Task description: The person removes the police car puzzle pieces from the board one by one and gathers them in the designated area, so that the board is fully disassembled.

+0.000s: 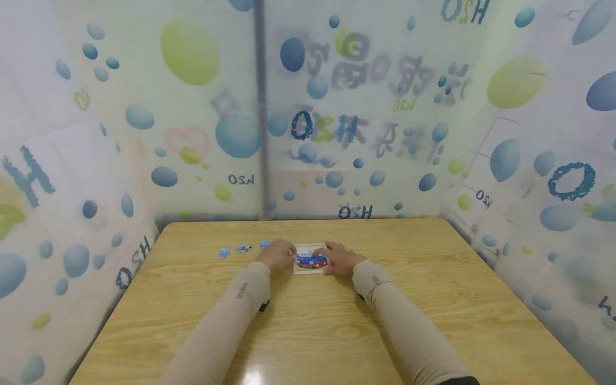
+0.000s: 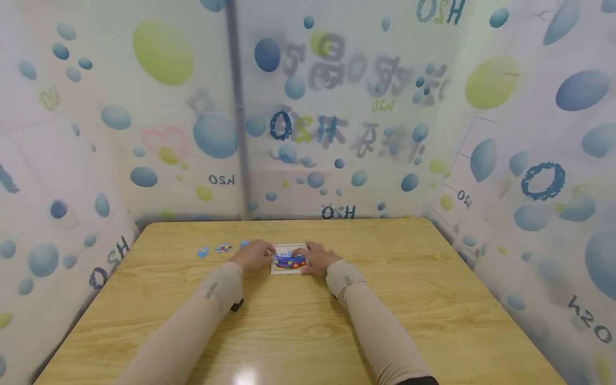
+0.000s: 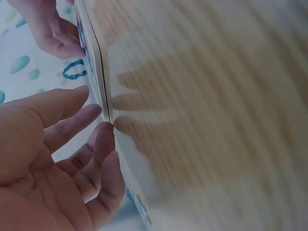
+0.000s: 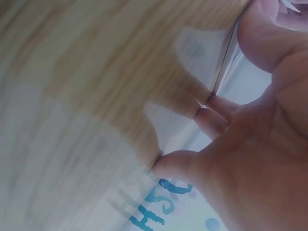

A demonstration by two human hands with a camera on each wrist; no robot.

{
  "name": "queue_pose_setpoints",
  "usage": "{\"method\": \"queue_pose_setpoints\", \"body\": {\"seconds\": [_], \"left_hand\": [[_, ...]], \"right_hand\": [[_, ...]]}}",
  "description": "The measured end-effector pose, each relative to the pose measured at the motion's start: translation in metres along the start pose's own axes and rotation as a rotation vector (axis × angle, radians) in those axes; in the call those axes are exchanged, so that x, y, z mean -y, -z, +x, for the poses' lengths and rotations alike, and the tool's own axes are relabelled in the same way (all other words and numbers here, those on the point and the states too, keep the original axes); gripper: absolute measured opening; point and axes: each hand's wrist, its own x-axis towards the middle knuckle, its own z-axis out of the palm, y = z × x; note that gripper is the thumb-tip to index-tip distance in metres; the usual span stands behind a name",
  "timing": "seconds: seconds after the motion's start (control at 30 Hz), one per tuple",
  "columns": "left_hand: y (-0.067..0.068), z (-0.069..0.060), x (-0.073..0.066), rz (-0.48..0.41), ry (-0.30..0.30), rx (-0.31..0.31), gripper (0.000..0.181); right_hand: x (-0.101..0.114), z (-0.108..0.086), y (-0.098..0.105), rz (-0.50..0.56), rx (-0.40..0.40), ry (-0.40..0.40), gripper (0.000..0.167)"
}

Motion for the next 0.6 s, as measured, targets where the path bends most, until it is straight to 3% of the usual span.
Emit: {"method": "queue_pose_setpoints", "body": {"seconds": [0.3,0.6], "left_hand": [[-0.006,0.008,-0.002,0.046,-0.006,0.004,0.019],[-0.004,0.016,-0.003,0.027,0.001,0.020,0.018]], "right_hand": [[0.000,-0.001,0.000,-0.004,0.004,0.001,0.050],[0.001,-0.001,0.000,-0.013,0.000,0.001,0.049]]}}
